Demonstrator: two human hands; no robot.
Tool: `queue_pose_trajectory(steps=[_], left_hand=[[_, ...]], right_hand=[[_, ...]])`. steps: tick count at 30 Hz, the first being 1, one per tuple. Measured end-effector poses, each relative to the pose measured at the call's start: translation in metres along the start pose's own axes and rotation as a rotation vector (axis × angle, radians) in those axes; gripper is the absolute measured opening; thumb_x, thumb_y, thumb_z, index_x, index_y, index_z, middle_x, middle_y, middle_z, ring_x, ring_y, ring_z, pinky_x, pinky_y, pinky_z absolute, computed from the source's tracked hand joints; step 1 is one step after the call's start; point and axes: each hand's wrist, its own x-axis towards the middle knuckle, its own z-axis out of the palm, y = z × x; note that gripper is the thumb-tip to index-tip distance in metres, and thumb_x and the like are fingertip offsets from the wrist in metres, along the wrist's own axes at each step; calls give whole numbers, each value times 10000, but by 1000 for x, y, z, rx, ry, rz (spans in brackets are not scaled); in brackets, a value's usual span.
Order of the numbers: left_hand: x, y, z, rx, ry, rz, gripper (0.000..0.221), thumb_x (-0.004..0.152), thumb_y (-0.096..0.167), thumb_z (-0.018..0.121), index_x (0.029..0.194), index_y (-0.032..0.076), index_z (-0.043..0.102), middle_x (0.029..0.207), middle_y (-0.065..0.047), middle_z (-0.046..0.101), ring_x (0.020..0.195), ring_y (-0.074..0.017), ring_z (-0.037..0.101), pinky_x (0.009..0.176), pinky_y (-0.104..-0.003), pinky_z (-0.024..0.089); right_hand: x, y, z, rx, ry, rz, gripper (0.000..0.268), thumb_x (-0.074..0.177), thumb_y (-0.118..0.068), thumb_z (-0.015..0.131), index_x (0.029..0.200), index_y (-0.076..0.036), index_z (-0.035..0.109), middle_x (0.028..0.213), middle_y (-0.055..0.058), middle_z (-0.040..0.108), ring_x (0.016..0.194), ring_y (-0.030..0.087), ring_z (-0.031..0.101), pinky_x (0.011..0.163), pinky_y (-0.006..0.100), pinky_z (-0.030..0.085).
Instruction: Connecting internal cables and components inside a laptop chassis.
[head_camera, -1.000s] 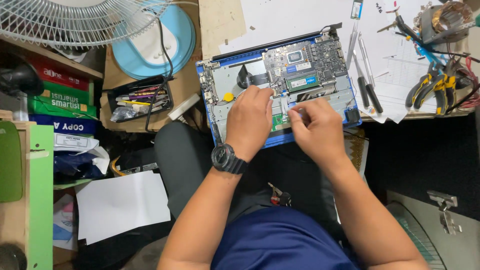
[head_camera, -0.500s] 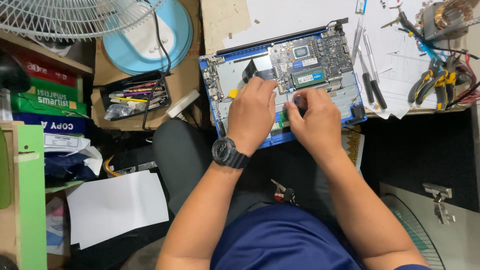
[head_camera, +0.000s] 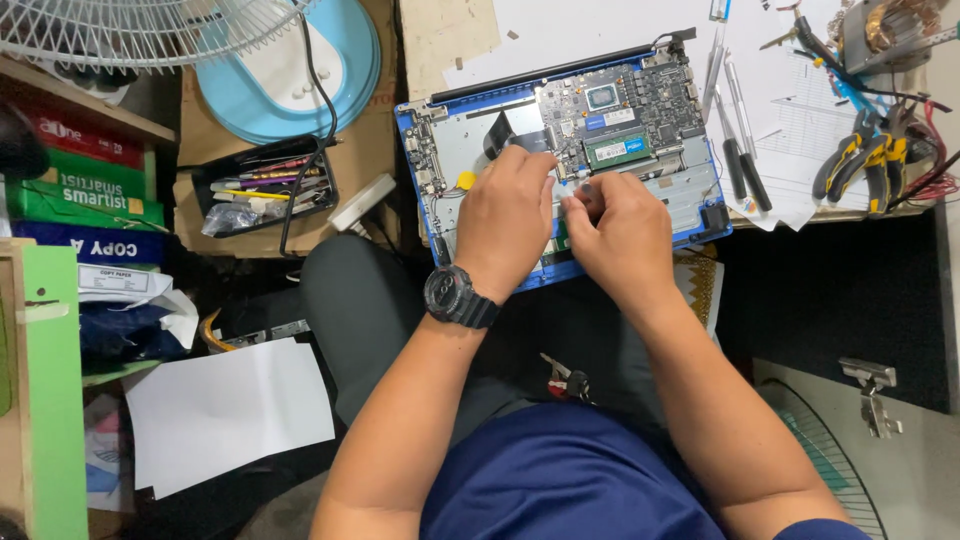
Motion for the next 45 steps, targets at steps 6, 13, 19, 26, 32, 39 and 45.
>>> queue_pose_trajectory(steps=[6, 13, 19, 26, 32, 39, 45], left_hand=[[0, -2, 1, -8, 2, 17, 133, 929, 112, 670, 1057, 84, 696, 987, -114, 641, 951, -348, 657, 808, -452, 535], [3, -8, 3, -1, -14, 13, 131, 927, 104, 670, 1053, 89, 699, 995, -115, 650, 949, -356, 659, 814, -458, 536], [5, -4, 1, -4, -3, 16, 143, 913, 104, 676, 1053, 91, 703, 996, -117, 655, 937, -365, 659, 803, -466, 534], [8, -6, 6, -23, -12, 23, 121, 911, 100, 670, 1022, 88, 717, 982, -118, 656, 925, -365, 663, 798, -463, 539], [8, -10, 10, -16, -59, 55, 86, 928, 106, 660, 978, 92, 728, 970, -114, 655, 896, -358, 673, 760, -462, 542], [10, -8, 9, -24, -91, 35, 78, 923, 123, 681, 971, 86, 730, 978, -122, 638, 883, -361, 666, 753, -462, 540], [5, -2, 6, -23, -74, 35, 118, 892, 106, 699, 1006, 79, 708, 1004, -123, 619, 936, -355, 655, 790, -456, 538]], right_hand=[[-1, -6, -5, 48, 51, -32, 110, 887, -89, 779, 961, -46, 710, 813, 109, 659, 704, 258, 642, 654, 378, 508], [-3, -6, -4, 83, 64, 7, 171, 875, -94, 817, 998, -43, 711, 773, 99, 668, 646, 209, 639, 614, 345, 508], [-3, 0, 2, 116, 64, 2, 187, 864, -80, 797, 1025, -32, 715, 809, 94, 711, 673, 182, 678, 649, 320, 534], [-2, -4, 1, 137, 58, 88, 172, 864, -88, 783, 1016, -32, 724, 786, 91, 707, 645, 182, 675, 637, 318, 533], [-4, -1, 0, 66, 88, 15, 114, 882, -99, 783, 972, -46, 739, 806, 100, 690, 682, 236, 663, 649, 360, 523], [-4, -1, 3, 21, 102, -21, 108, 874, -116, 792, 959, -62, 755, 837, 109, 701, 735, 272, 681, 672, 386, 530], [-5, -1, 3, 46, 98, -11, 100, 880, -99, 770, 966, -55, 743, 847, 111, 708, 743, 274, 691, 683, 385, 539]])
